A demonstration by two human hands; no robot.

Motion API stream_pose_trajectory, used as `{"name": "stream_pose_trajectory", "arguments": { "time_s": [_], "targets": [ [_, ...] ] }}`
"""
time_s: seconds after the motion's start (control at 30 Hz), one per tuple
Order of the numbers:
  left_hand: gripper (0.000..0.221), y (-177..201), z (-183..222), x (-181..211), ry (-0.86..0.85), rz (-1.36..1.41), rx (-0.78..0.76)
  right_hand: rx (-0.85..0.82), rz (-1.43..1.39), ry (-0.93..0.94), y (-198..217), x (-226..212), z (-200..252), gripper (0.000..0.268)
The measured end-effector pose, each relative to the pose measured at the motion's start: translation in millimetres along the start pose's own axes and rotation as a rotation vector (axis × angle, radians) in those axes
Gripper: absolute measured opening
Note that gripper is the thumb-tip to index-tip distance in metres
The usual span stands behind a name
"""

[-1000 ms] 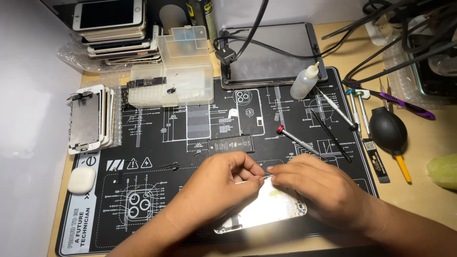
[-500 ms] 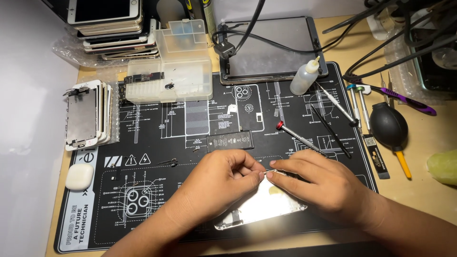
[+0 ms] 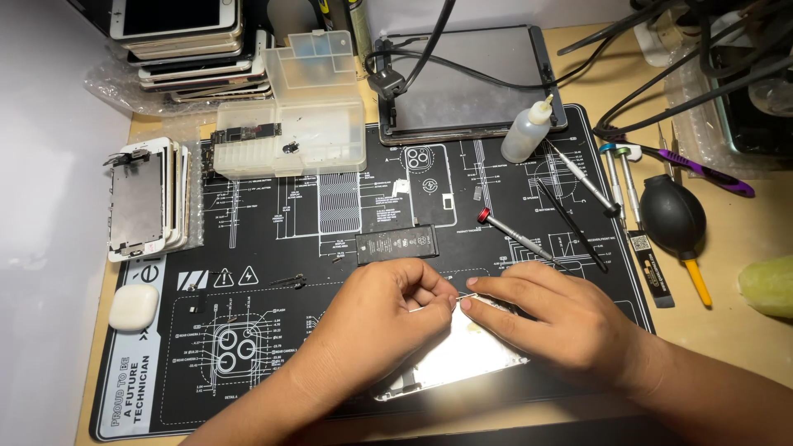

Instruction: Repairing the internal components of a mobile phone using a precision screwdriver

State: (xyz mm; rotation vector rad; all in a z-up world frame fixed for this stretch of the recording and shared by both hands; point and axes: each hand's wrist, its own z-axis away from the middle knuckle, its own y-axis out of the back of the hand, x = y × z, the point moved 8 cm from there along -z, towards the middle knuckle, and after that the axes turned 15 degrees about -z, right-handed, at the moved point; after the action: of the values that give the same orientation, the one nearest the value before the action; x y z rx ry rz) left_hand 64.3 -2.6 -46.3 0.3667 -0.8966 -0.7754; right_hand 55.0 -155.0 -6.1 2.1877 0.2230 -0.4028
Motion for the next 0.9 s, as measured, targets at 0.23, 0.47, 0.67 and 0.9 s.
{"name": "stream_pose_trajectory", "arguments": {
  "time_s": [0.23, 0.47, 0.67, 0.9],
  "targets": [
    [0.018, -2.0, -2.4, -2.9, -0.010, 0.004, 0.018, -0.027, 0.053, -0.051, -1.7, -0.9, 1.4, 0.022],
    [0.019, 1.8, 2.4, -2.1, 0.025, 0.061, 0.005, -0.064, 0.209, -0.001, -0.6, -10.3, 1.9, 0.026],
    [0.019, 4.2, 6.9, 2.5, 0.016, 0.037, -0.036, -0.067, 0.232, 0.051, -1.5, -13.5, -3.1, 0.022],
    [0.023, 4.0, 7.2, 3.1, -0.004, -0.040, -0.040, -0.061, 0.251, 0.109, -1.9, -17.8, -4.6, 0.022]
  ]
}}
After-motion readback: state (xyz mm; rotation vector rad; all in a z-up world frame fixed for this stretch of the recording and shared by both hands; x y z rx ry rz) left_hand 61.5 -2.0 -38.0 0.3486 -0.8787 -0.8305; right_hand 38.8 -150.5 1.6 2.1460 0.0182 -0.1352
